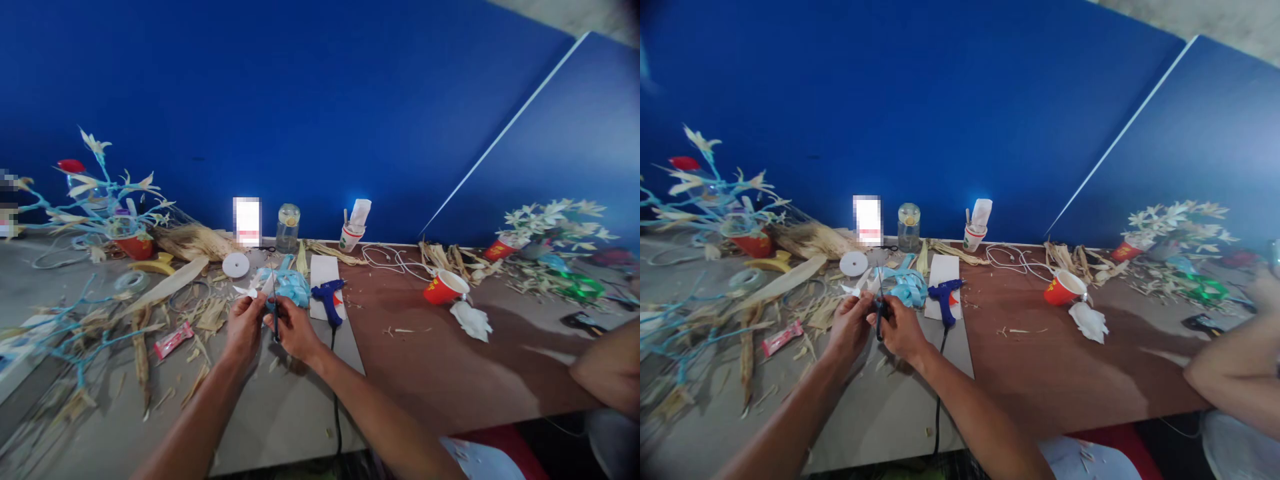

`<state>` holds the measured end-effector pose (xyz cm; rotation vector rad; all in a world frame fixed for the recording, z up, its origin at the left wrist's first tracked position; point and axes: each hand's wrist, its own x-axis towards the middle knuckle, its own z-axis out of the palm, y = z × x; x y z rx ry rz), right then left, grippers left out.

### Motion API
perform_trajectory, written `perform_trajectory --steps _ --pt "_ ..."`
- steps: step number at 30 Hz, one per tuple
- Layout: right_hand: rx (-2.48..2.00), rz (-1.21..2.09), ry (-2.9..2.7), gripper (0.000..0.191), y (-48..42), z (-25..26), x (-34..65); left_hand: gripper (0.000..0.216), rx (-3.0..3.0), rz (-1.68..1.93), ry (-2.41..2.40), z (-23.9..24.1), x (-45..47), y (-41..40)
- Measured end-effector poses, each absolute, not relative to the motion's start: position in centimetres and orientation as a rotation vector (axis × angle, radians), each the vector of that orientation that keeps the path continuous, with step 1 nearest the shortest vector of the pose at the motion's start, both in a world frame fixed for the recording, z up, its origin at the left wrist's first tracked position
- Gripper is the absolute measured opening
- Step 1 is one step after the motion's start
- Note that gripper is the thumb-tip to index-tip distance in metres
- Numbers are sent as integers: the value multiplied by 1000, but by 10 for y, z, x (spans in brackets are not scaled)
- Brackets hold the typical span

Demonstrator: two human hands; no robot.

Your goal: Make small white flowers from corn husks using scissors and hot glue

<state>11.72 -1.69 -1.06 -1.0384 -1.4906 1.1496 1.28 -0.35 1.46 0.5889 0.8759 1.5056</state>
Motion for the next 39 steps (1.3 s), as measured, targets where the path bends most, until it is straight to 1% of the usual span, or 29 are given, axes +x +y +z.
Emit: perform_trajectory --steps 12,19,26,34,39 --pt "-991 1152 -1487 38 -18 -14 119 27 538 1488 843 11 14 -5" --pt "-1010 1067 -1564 36 -23 -2 121 22 551 1475 859 7 12 -5" --pt "-993 1033 -1552 35 -20 -8 120 24 548 1474 849 7 13 -4" --pt "-995 1020 -1584 28 -23 -5 122 23 556 1539 812 16 8 0" --pt "-1045 963 -1681 22 -25 -2 123 27 557 1537 821 11 5 2"
